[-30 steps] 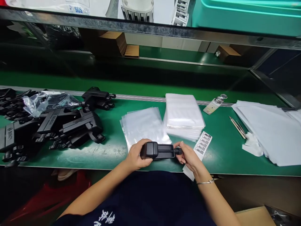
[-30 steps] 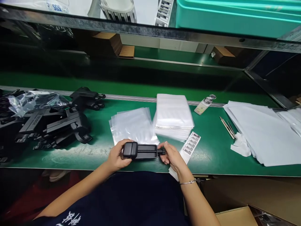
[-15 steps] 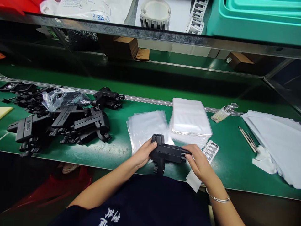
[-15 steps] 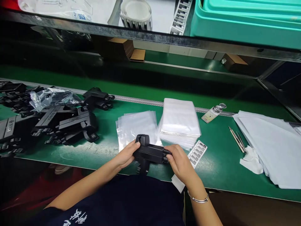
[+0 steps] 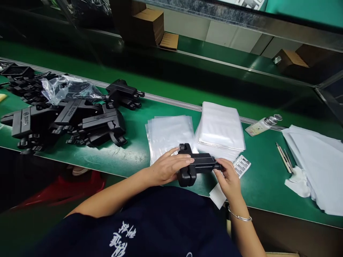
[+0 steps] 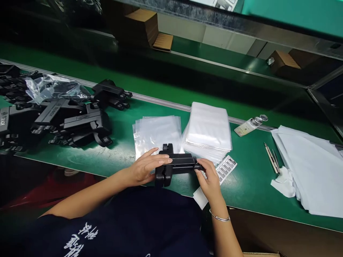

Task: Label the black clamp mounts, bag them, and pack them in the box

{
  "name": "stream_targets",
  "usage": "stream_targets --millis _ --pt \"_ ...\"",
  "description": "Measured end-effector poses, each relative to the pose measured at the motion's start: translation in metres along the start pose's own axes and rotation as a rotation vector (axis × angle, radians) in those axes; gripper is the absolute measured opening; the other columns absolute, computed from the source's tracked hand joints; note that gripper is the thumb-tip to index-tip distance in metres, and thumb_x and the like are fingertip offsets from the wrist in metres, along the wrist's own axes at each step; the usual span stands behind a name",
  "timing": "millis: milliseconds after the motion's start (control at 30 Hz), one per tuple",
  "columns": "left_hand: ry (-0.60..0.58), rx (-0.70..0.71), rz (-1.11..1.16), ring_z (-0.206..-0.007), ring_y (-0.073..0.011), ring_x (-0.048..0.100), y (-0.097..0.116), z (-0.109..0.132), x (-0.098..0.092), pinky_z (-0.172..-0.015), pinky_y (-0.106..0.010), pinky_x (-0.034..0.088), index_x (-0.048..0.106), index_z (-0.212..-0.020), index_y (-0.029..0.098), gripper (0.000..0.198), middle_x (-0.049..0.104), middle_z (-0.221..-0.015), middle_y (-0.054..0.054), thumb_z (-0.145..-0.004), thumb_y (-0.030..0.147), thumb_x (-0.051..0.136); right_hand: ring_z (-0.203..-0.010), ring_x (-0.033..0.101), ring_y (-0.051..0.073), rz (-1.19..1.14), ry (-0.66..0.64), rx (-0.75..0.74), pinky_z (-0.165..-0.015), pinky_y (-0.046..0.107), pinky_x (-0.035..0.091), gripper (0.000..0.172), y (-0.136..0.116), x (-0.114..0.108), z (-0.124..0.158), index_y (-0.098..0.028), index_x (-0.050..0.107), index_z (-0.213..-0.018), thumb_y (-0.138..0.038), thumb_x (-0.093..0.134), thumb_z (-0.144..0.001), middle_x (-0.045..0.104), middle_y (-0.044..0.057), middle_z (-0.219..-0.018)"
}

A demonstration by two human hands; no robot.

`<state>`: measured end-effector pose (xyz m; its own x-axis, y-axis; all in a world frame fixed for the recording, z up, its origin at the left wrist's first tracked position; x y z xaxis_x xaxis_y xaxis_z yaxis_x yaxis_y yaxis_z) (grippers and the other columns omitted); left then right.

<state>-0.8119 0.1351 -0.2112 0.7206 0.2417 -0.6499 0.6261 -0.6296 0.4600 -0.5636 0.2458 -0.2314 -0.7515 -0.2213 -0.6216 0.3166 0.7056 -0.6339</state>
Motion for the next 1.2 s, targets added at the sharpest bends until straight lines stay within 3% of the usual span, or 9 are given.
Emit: stream_targets --millis 133,267,400,500,600,700,833,967,1200 --pt "0.106 -0.533 0.376 -0.109 -0.0282 0.064 -0.008 0.001 0.001 -0.100 -0.044 0.047 0.051 -0.128 0.023 0.058 0.067 -0.119 -0.009 -0.077 0.042 0.071 -0.099 0.063 0.022 0.075 -0.057 -0.134 -0.080 0.037 0.055 0.037 -0.017 -0.008 -0.001 -0.026 0.052 -0.129 -0.020 0.053 -0.093 0.065 0.010 -0.108" --pt "0.291 -0.979 0.854 -0.086 -0.0239 0.066 -0.015 0.005 0.011 -0.073 -0.032 0.053 0.060 -0.115 0.018 0.054 0.069 -0.097 -0.007 -0.079 0.059 0.063 -0.072 0.062 0.022 0.043 -0.185 -0.213 -0.064 0.035 0.051 0.029 -0.038 -0.009 0.002 -0.024 0.061 -0.120 -0.031 0.048 -0.095 0.067 0.008 -0.086" --pt "0.273 -0.851 0.646 -0.091 -0.0248 0.064 -0.014 0.011 0.006 -0.078 -0.034 0.052 0.059 -0.117 0.020 0.065 0.067 -0.102 -0.008 -0.070 0.064 0.070 -0.058 0.051 0.017 -0.350 -0.158 0.363 -0.056 0.030 0.045 0.029 -0.034 0.002 0.001 -0.025 0.063 -0.109 -0.041 0.045 -0.093 0.054 0.000 -0.064" --pt "0.093 -0.534 0.405 -0.095 -0.0281 0.066 -0.009 0.014 -0.004 -0.084 -0.040 0.053 0.060 -0.113 0.022 0.065 0.069 -0.105 -0.010 -0.062 0.054 0.081 -0.046 0.034 0.011 -0.853 -0.267 0.864 -0.044 0.022 0.034 0.027 -0.023 0.017 0.001 -0.023 0.061 -0.102 -0.044 0.055 -0.086 0.035 -0.007 -0.055" --pt "-0.084 -0.230 0.292 -0.098 -0.0288 0.067 0.000 0.013 -0.011 -0.090 -0.045 0.052 0.064 -0.107 0.025 0.049 0.072 -0.104 -0.010 -0.064 0.040 0.084 -0.043 0.018 0.006 -1.169 -0.405 1.093 -0.039 0.017 0.023 0.027 -0.016 0.028 0.002 -0.021 0.060 -0.092 -0.042 0.067 -0.076 0.025 -0.011 -0.050" --pt "-0.084 -0.200 0.264 -0.099 -0.0279 0.067 0.004 0.011 -0.013 -0.089 -0.043 0.053 0.065 -0.107 0.026 0.045 0.072 -0.105 -0.010 -0.067 0.036 0.082 -0.042 0.013 0.005 -1.229 -0.395 1.114 -0.040 0.017 0.024 0.034 -0.013 0.031 0.003 -0.020 0.061 -0.098 -0.046 0.067 -0.078 0.025 -0.012 -0.047" --pt "0.221 -0.641 0.338 -0.094 -0.0254 0.065 -0.009 0.012 -0.007 -0.082 -0.036 0.052 0.058 -0.115 0.022 0.054 0.068 -0.106 -0.009 -0.072 0.050 0.075 -0.043 0.031 0.009 -1.037 -0.160 0.878 -0.048 0.024 0.040 0.055 -0.015 0.028 0.004 -0.020 0.060 -0.111 -0.068 0.051 -0.084 0.044 -0.007 -0.055" --pt "0.399 -0.903 0.620 -0.102 -0.0250 0.060 -0.023 0.011 0.012 -0.086 -0.033 0.047 0.053 -0.119 0.019 0.062 0.063 -0.110 -0.008 -0.077 0.063 0.063 -0.064 0.054 0.015 -0.705 -0.061 0.632 -0.063 0.031 0.048 0.044 -0.019 0.028 0.001 -0.020 0.066 -0.094 -0.062 0.060 -0.081 0.060 0.002 -0.073" --pt "0.382 -0.948 0.696 -0.100 -0.0220 0.056 -0.022 -0.001 0.023 -0.087 -0.031 0.043 0.053 -0.118 0.019 0.058 0.061 -0.106 -0.006 -0.084 0.066 0.053 -0.065 0.055 0.014 -0.873 0.015 0.886 -0.068 0.035 0.057 0.043 -0.011 0.036 -0.002 -0.020 0.065 -0.087 -0.056 0.077 -0.067 0.058 0.000 -0.073"
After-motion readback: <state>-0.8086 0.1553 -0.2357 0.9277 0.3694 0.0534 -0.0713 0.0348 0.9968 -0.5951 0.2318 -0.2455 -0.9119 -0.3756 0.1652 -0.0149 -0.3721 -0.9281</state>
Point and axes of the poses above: each hand's wrist, its own z-axis away from the middle knuckle, its own x-axis out of the palm, y = z × x, the point moved 2 cm from there along -z, towards the middle knuckle
